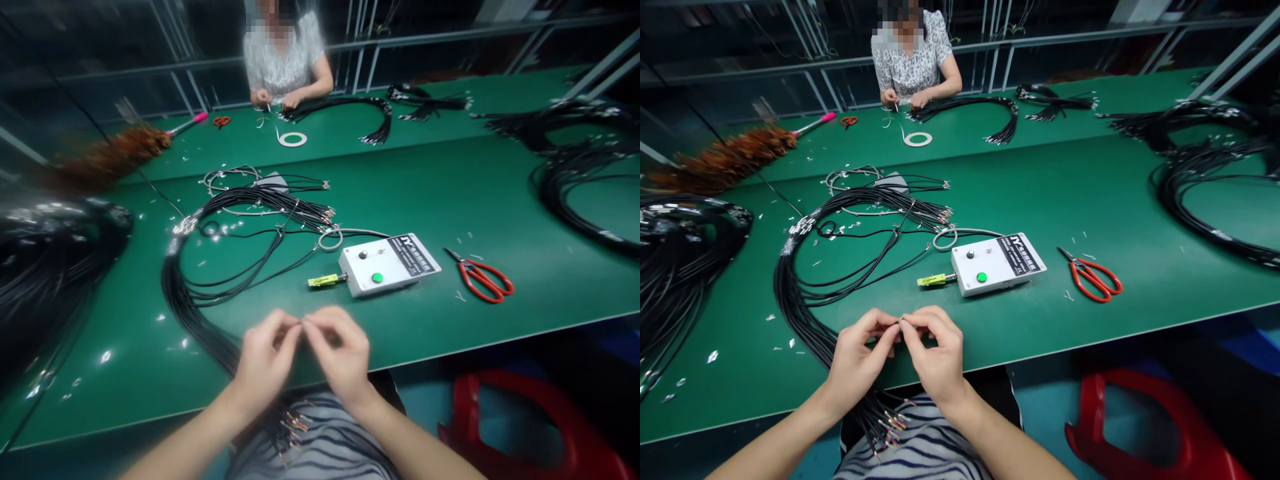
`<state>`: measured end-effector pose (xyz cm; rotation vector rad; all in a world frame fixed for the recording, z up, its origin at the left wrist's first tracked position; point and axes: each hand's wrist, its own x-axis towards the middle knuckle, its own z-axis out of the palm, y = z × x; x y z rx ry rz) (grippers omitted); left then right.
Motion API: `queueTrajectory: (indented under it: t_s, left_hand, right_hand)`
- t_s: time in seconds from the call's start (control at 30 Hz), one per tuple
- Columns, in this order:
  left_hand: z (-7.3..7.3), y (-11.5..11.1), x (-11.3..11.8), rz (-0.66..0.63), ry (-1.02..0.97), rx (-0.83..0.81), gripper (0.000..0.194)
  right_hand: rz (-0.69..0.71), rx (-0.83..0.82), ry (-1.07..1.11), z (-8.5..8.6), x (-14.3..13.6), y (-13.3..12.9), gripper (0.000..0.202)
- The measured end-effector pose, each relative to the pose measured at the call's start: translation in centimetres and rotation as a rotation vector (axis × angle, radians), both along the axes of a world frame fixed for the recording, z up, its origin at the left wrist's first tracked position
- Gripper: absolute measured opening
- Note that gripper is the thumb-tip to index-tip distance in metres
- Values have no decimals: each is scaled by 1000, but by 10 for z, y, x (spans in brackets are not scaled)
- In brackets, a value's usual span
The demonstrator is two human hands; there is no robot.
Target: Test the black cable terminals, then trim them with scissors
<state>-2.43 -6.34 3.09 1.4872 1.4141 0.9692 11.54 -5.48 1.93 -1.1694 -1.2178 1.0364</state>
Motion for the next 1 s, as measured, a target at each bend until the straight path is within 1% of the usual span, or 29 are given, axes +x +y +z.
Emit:
queueTrajectory:
  t_s: [0.03,0.07,0.1,0.17,0.27,0.33,0.43,0.5,0.6,0.63,0.7,0.8,0.87,0.9,0.93,1.0]
  left_hand:
    - [-1,0,1,13,-66,-52,13]
    - [-2,0,1,22,-120,-98,15]
    - [-2,1,1,28,-155,-131,16]
    - [-2,1,1,30,-172,-155,18]
    - [-2,2,0,27,-154,-154,18]
    - [-1,2,0,20,-144,-149,17]
    - [-1,3,1,7,-142,-138,17]
    - [-2,3,2,18,-175,-143,18]
    - [-3,3,3,53,-256,-191,20]
    - [-2,3,3,63,-276,-207,21]
    - [-1,3,3,73,-293,-227,22]
    - [0,4,3,74,-293,-231,23]
    - [1,5,3,68,-288,-230,23]
    - [1,5,3,65,-284,-230,23]
    - [1,5,3,61,-279,-232,23]
    - [0,6,3,55,-271,-237,24]
  right_hand:
    - [-5,49,-44,0,1,0,8]
    - [3,57,-61,0,2,0,9]
    - [23,26,-57,-1,3,1,9]
    - [73,-97,-7,0,6,3,6]
    - [130,-293,132,1,10,5,21]
    - [136,-356,218,2,10,7,23]
    - [133,-359,289,2,5,8,17]
    - [132,-367,321,2,0,9,15]
    - [110,-335,296,1,-5,9,12]
    - [92,-288,248,1,-5,9,11]
    - [53,-127,93,0,-1,9,9]
    - [25,257,-281,0,10,11,5]
    - [20,515,-578,1,19,14,13]
    - [13,613,-702,1,23,16,17]
    - [7,686,-797,2,26,18,19]
    - [-3,771,-895,3,31,20,21]
